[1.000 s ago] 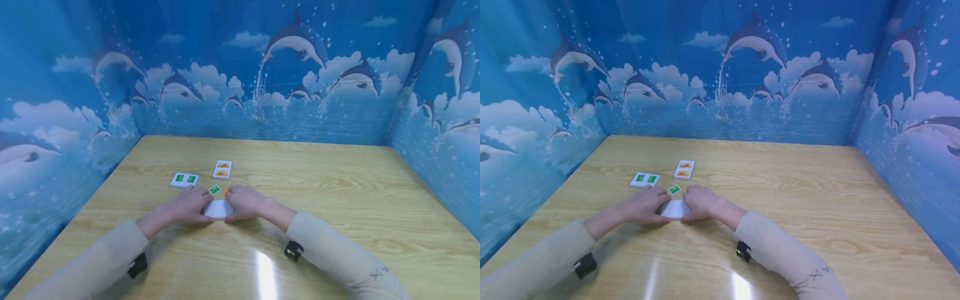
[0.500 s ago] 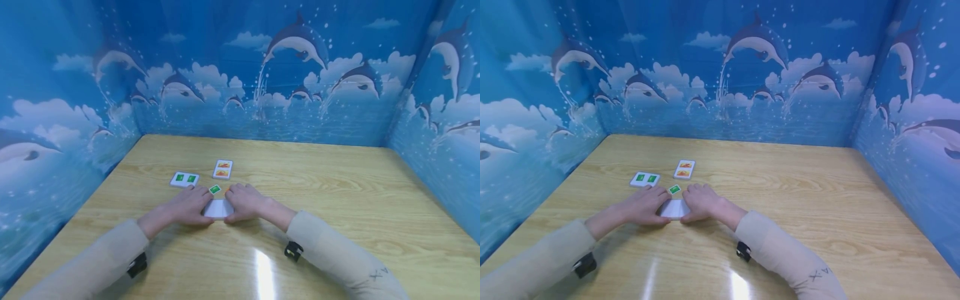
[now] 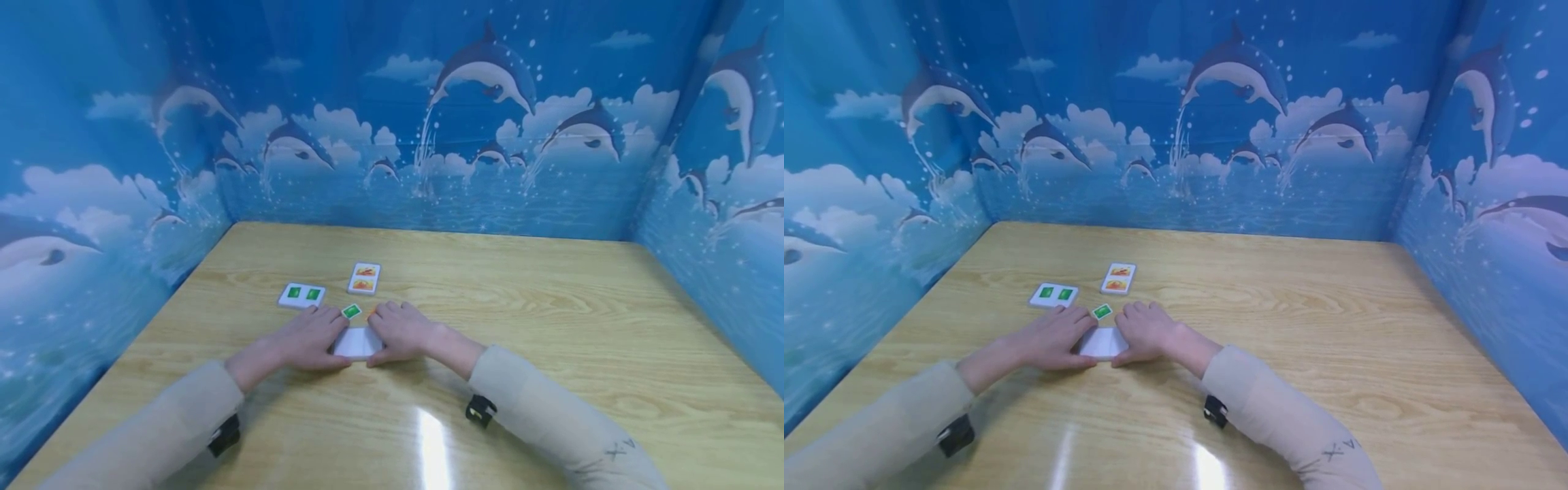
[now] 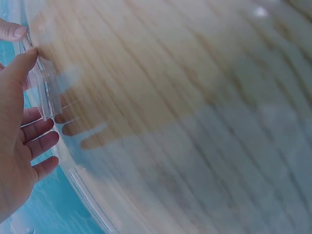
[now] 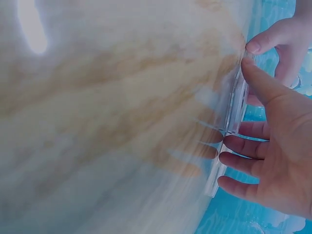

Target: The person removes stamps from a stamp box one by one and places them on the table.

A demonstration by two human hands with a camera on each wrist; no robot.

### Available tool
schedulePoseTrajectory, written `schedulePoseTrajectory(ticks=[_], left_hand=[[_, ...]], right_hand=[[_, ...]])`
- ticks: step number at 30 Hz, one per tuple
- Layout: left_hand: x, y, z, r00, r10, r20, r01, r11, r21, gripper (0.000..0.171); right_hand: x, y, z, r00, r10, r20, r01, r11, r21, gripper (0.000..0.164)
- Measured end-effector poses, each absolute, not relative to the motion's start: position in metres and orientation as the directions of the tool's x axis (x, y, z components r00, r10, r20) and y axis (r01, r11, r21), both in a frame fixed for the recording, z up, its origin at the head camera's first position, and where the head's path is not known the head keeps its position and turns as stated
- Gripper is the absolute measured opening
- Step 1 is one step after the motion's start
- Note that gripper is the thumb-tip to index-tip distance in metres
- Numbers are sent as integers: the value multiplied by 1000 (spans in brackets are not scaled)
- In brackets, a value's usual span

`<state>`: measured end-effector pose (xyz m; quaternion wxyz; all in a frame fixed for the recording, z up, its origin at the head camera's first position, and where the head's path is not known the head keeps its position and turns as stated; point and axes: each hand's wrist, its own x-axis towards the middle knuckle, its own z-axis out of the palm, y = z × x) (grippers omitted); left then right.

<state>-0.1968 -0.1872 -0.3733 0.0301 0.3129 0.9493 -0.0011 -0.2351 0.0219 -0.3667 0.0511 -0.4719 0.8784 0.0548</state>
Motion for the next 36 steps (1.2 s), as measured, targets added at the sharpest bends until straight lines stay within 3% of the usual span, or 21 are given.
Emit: schedulePoseTrajectory(ticks=[8, 22, 30, 36], left_hand=[[-198, -188, -367, -833, 551, -39, 548, 833, 74, 67], [-232, -200, -351, -859, 497, 123, 503, 864, 21, 45], [-249, -216, -348, -900, 425, 94, 434, 895, 102, 43], [-253, -235, -348, -924, 375, 78, 382, 920, 90, 48]], right_hand=[[-242, 25, -361, -573, -810, -127, -816, 579, -9, 75], [-264, 33, -352, -654, -756, -23, -750, 653, -108, 52], [-275, 30, -351, -677, -735, 34, -727, 661, -185, 46], [-279, 21, -350, -691, -721, 42, -712, 671, -205, 47]])
